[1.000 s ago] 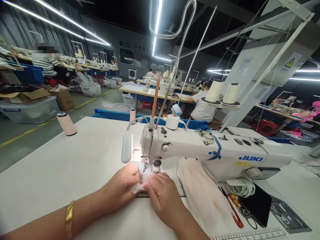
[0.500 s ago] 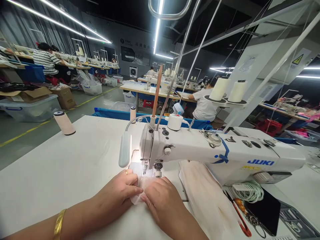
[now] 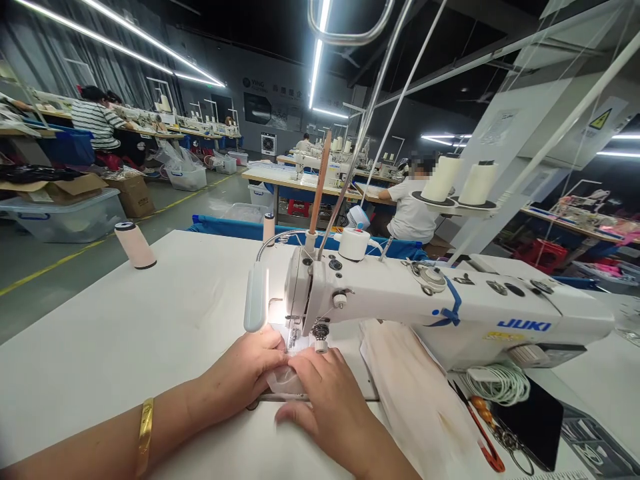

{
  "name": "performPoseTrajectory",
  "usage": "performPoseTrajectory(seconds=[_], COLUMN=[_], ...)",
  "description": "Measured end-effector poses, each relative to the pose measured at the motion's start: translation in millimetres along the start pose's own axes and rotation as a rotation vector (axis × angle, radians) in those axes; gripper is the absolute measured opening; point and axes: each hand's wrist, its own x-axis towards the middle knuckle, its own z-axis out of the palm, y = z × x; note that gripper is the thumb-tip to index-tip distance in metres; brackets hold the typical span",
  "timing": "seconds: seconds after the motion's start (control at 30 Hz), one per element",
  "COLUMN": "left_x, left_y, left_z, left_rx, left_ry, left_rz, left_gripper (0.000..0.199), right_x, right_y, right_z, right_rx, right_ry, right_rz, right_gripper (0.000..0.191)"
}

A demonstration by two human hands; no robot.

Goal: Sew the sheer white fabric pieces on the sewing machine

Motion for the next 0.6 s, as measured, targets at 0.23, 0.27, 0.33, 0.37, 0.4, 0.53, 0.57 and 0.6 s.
performPoseTrajectory(seconds=[0.23,0.27,0.33,0.37,0.4,0.53,0.57,0.6], left_x=[15,15,12,9,5,-12,-15,-17], left_y=[4,4,4,4,4,7,8,9], left_z=[-17.7,-18.6,-18.0,-16.8,-15.1,-8.1,-7.2,-6.6], left_rx=[-0.179,-0.181,-0.175,-0.156,-0.126,0.004,0.015,0.022], left_ry=[-0.091,-0.095,-0.098,-0.098,-0.095,-0.084,-0.088,-0.093], left_rz=[-0.114,-0.115,-0.104,-0.085,-0.055,0.076,0.089,0.095], left_gripper=[0.028,0.028,0.028,0.027,0.026,0.022,0.022,0.02], right_x=[11,11,10,8,6,-3,-4,-5], right_y=[4,4,4,4,3,-1,-3,-5], right_z=[3,2,0,-1,-2,-10,-12,-13], right_rx=[0.086,0.083,0.071,0.068,0.062,-0.009,-0.026,-0.037], right_ry=[0.169,0.164,0.14,0.119,0.09,-0.041,-0.064,-0.08], right_rz=[0.127,0.135,0.124,0.107,0.081,-0.021,-0.03,-0.031], right_gripper=[0.022,0.024,0.027,0.027,0.028,0.022,0.019,0.017])
